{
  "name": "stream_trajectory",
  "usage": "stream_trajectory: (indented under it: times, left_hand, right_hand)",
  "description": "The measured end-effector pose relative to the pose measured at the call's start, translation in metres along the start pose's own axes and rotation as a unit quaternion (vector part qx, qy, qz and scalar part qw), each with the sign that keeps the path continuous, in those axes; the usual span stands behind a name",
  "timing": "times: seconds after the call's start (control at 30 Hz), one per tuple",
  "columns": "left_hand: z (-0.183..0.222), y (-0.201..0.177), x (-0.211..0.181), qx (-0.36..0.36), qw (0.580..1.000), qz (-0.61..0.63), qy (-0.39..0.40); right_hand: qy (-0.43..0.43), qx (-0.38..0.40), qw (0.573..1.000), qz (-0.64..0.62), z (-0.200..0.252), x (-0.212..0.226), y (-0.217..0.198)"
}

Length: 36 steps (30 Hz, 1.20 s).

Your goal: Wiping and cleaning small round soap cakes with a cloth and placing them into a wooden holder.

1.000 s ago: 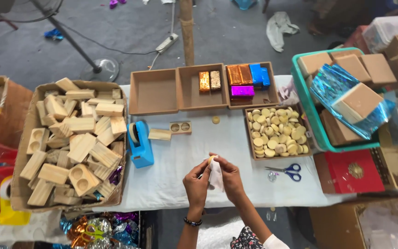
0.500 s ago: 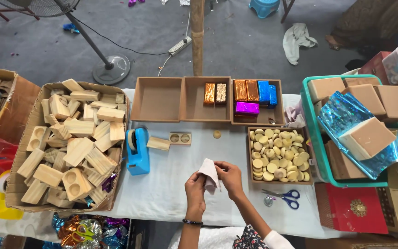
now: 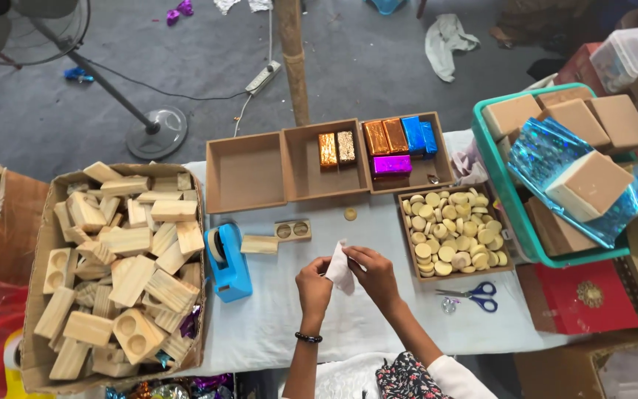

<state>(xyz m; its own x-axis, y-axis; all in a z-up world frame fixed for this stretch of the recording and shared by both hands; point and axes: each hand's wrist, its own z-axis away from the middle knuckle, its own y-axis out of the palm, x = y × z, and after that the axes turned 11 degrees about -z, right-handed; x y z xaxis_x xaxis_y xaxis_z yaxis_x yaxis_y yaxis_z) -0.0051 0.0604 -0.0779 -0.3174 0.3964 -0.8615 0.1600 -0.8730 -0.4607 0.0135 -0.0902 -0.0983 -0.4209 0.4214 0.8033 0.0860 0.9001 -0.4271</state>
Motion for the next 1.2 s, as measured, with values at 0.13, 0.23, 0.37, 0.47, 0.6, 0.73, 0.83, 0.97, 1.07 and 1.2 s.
stream_trajectory:
  times: [0.13, 0.23, 0.37, 0.47, 0.6, 0.73, 0.83, 0.97, 1.07, 1.2]
  left_hand:
    - [-0.007, -0.005, -0.021, 0.001, 0.998, 0.018, 0.064]
    - [-0.01, -0.004, -0.022, 0.007, 1.0, -0.015, 0.004]
    - [-0.016, -0.002, -0.013, 0.009, 0.999, 0.019, 0.047]
    - [-0.012, -0.004, -0.013, 0.023, 0.996, 0.018, 0.08]
    - [0.001, -0.002, -0.024, 0.017, 0.986, 0.062, 0.157]
    - [0.005, 0.004, -0.006, 0.0, 0.989, 0.034, 0.147]
    - [0.013, 0.003, -0.012, -0.03, 0.983, 0.014, 0.182]
    - [0.024, 0.002, -0.03, -0.061, 0.977, 0.022, 0.204]
    - [0.027, -0.001, -0.045, -0.034, 0.984, -0.003, 0.172]
    - [0.026, -0.002, -0.051, 0.042, 0.992, 0.051, 0.108]
  right_hand:
    - [0.013, -0.049, 0.998, -0.04, -0.008, 0.001, 0.007]
    - [0.262, -0.093, 0.918, -0.283, -0.007, -0.015, 0.02]
    - [0.331, -0.119, 0.86, -0.369, -0.019, 0.004, 0.01]
    - [0.153, -0.113, 0.966, -0.173, -0.025, 0.026, -0.006]
    - [-0.046, -0.069, 0.997, -0.003, -0.022, 0.039, -0.015]
    - [-0.094, -0.069, 0.993, 0.015, -0.013, 0.041, -0.018]
    - [0.024, -0.112, 0.991, -0.065, -0.004, 0.035, -0.01]
    - [0.358, -0.139, 0.831, -0.403, 0.01, 0.002, 0.001]
    - [0.328, -0.145, 0.87, -0.339, 0.001, 0.021, -0.015]
    - [0.094, -0.134, 0.979, -0.121, -0.008, 0.042, -0.035]
